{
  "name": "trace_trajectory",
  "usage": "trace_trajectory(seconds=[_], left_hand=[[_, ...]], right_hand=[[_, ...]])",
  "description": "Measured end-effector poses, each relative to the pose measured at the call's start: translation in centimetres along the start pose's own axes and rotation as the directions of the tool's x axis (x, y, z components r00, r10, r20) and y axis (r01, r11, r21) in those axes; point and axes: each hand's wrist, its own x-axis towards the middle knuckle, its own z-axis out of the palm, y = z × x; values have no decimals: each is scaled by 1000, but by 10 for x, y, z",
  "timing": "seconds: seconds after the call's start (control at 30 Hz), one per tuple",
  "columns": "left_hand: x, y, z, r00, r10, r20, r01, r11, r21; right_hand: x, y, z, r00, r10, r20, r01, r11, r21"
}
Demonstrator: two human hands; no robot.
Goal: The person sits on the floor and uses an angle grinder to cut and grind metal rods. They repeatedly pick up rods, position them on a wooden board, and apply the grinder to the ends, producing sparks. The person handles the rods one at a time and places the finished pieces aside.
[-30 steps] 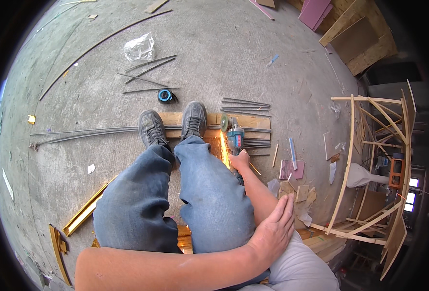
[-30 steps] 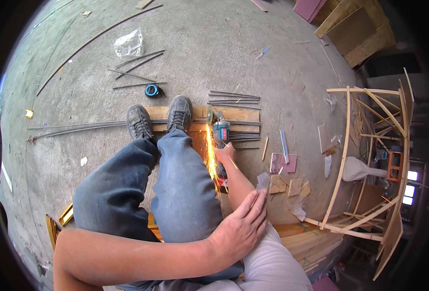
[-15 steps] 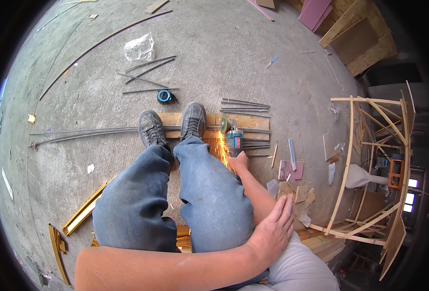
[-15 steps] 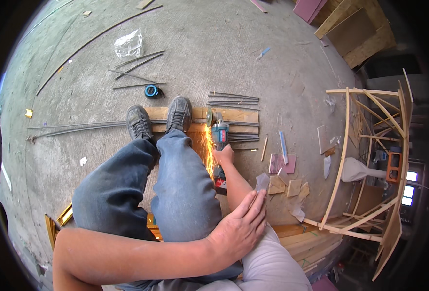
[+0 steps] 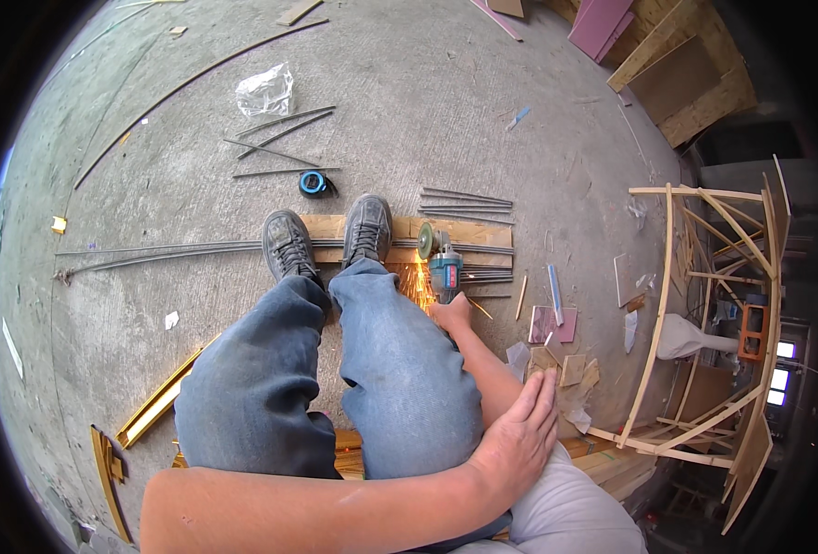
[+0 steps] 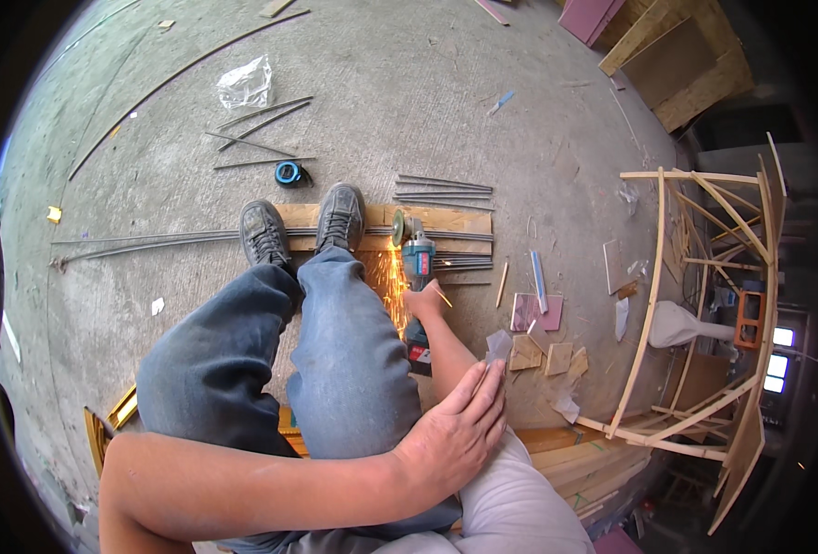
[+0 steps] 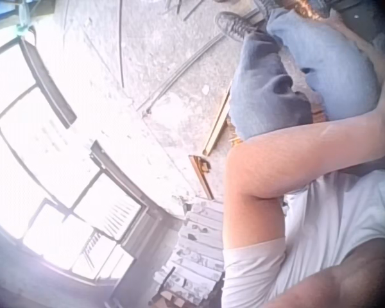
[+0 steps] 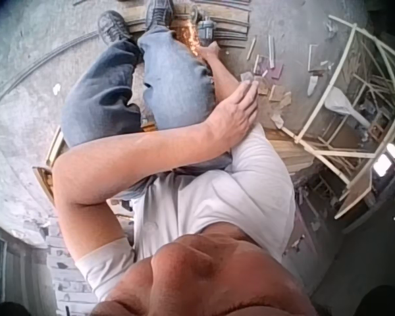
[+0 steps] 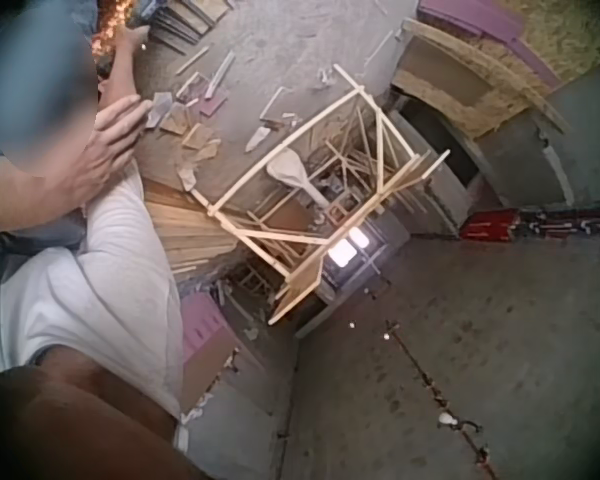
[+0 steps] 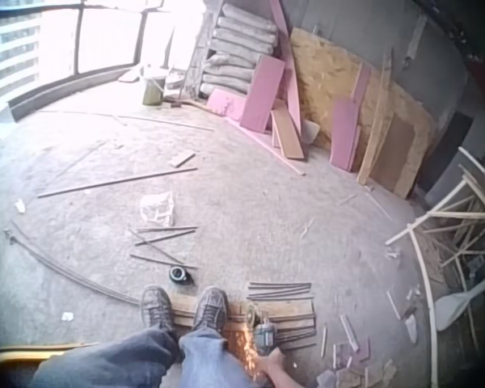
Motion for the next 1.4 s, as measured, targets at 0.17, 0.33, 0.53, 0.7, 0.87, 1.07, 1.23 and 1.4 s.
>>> trace_trajectory(seconds=[0.17,0.33,0.53,0.7,0.87,1.07,1.23,1.4], left_hand=[[-1,0,-1,1000,8,2,-8,1000,2],[-2,-1,-1,1000,13,14,-13,1000,0],[-2,-1,-3,1000,25,18,-25,1000,-6],[-2,0,-1,1000,6,26,-5,1000,-8],[-1,-1,-2,1000,-10,17,10,1000,-19],[-1,1,-2,1000,-10,15,10,1000,-16],[-2,0,-1,1000,-16,9,16,1000,-22],[-1,0,0,1000,-10,9,10,999,-31]], right_hand=[[-1,3,1,1000,6,-12,-7,1000,-19],[-4,7,2,1000,-3,10,3,1000,-7],[-3,13,5,999,-31,-24,30,999,-10],[1,-1,8,999,-27,-35,28,999,26],[13,-9,9,997,11,-73,-12,1000,-9],[13,0,10,999,8,-54,-8,1000,4],[4,-4,7,999,-7,-36,7,1000,-9],[-1,-7,4,999,-9,-43,9,1000,-1]])
